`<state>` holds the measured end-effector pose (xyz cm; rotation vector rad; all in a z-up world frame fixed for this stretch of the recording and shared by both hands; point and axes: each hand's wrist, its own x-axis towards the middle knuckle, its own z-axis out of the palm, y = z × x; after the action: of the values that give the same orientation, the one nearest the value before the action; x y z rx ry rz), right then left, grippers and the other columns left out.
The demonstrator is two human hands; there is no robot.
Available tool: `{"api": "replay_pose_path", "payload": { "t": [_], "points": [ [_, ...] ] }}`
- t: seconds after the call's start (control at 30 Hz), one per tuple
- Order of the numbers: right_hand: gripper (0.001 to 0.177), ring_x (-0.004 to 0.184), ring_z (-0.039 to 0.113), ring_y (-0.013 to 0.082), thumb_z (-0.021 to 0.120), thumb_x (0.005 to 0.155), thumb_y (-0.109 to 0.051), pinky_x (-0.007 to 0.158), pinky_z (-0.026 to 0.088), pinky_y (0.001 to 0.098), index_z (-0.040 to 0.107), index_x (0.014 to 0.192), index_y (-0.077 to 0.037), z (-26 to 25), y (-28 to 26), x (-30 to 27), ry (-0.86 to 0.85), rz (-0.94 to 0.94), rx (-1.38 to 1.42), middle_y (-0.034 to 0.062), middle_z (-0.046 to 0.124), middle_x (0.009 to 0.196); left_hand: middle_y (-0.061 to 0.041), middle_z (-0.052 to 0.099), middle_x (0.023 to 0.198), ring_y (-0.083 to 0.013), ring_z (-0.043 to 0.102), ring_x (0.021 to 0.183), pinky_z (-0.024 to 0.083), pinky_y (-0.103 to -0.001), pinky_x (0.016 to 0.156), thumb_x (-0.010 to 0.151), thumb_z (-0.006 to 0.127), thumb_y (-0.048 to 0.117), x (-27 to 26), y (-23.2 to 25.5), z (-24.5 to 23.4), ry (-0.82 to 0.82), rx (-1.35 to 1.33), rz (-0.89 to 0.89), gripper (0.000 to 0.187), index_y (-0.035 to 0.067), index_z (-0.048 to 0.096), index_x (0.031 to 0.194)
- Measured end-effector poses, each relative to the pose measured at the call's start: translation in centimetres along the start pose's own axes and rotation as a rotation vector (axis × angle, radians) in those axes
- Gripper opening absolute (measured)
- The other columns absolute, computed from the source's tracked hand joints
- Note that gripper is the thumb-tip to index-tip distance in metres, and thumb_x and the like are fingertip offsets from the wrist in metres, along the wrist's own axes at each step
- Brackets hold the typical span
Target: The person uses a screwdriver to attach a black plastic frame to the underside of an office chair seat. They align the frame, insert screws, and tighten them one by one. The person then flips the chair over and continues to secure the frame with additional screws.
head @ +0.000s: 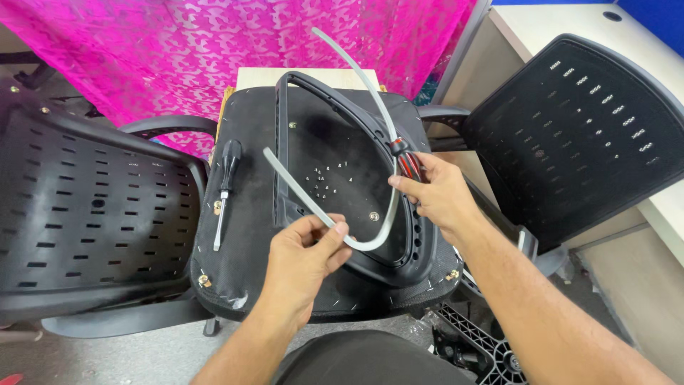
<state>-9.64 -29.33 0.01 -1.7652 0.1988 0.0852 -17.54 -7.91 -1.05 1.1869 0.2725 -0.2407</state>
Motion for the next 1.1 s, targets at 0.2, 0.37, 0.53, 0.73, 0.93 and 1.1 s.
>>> {"api": "replay_pose_path", "payload": {
  "t": [0.2,0.37,0.53,0.73,0.93,1.1],
  "points": [
    [0.043,0.058,0.044,0.0038,0.078,0.08,-0.005,0.045,0.028,0.0219,0.069,0.121,-0.009,-1.6,0.6,1.2,-0.034,0.051,-0.05,-0.0045,0.058,0.074,-0.009,0.077,0.096,-0.0158,0.074,0.076,0.059,-0.027,0.068,0.092,0.067,0.018,0.3,1.2,-1.0,0.032,0.165,-0.077,0.027,0.001,0.071,0.113],
    [0.041,0.059,0.044,0.0033,0.077,0.081,-0.004,0.046,0.028,0.021,0.069,0.121,-0.006,-2.2,1.2,2.0,-0.048,0.079,-0.077,-0.0054,0.059,0.076,-0.012,0.08,0.094,-0.0151,0.073,0.071,0.054,-0.025,0.06,0.093,0.066,0.014,1.7,2.6,-2.7,-0.015,0.33,0.022,0.026,-0.003,0.072,0.111],
    [0.046,0.058,0.044,0.0039,0.078,0.079,-0.004,0.046,0.029,0.0211,0.07,0.124,-0.01,-2.4,2.1,2.5,-0.055,0.089,-0.096,-0.0044,0.056,0.074,-0.01,0.08,0.093,-0.0149,0.07,0.066,0.051,-0.024,0.056,0.094,0.066,0.021,2.1,3.0,-3.1,0.009,0.363,0.008,0.027,-0.002,0.073,0.106],
    [0.046,0.057,0.046,0.006,0.079,0.078,-0.004,0.046,0.03,0.0234,0.07,0.123,-0.007,-3.0,3.1,3.0,-0.066,0.055,-0.15,-0.0019,0.059,0.072,-0.01,0.082,0.093,-0.0142,0.07,0.063,0.048,-0.024,0.052,0.091,0.069,0.023,2.1,3.1,-3.0,0.042,0.445,-0.017,0.03,-0.001,0.073,0.107],
    [0.044,0.069,0.062,0.0115,0.079,0.078,-0.008,0.065,0.048,0.0276,0.071,0.121,-0.005,-3.1,3.3,2.8,-0.03,-0.007,-0.363,0.0049,0.074,0.085,-0.01,0.082,0.087,-0.013,0.07,0.06,0.049,-0.024,0.05,0.086,0.071,0.021,2.0,3.5,-3.0,0.089,0.508,0.028,0.037,0.001,0.07,0.117],
    [0.043,0.08,0.071,0.021,0.081,0.076,-0.019,0.08,0.053,0.0352,0.074,0.118,-0.01,-2.6,2.4,2.4,0.028,-0.014,-0.599,0.0109,0.077,0.091,-0.008,0.079,0.075,-0.0142,0.064,0.057,0.047,-0.029,0.054,0.088,0.073,0.028,2.2,4.1,-3.0,0.194,0.771,0.061,0.03,0.004,0.08,0.105]
  ]
}}
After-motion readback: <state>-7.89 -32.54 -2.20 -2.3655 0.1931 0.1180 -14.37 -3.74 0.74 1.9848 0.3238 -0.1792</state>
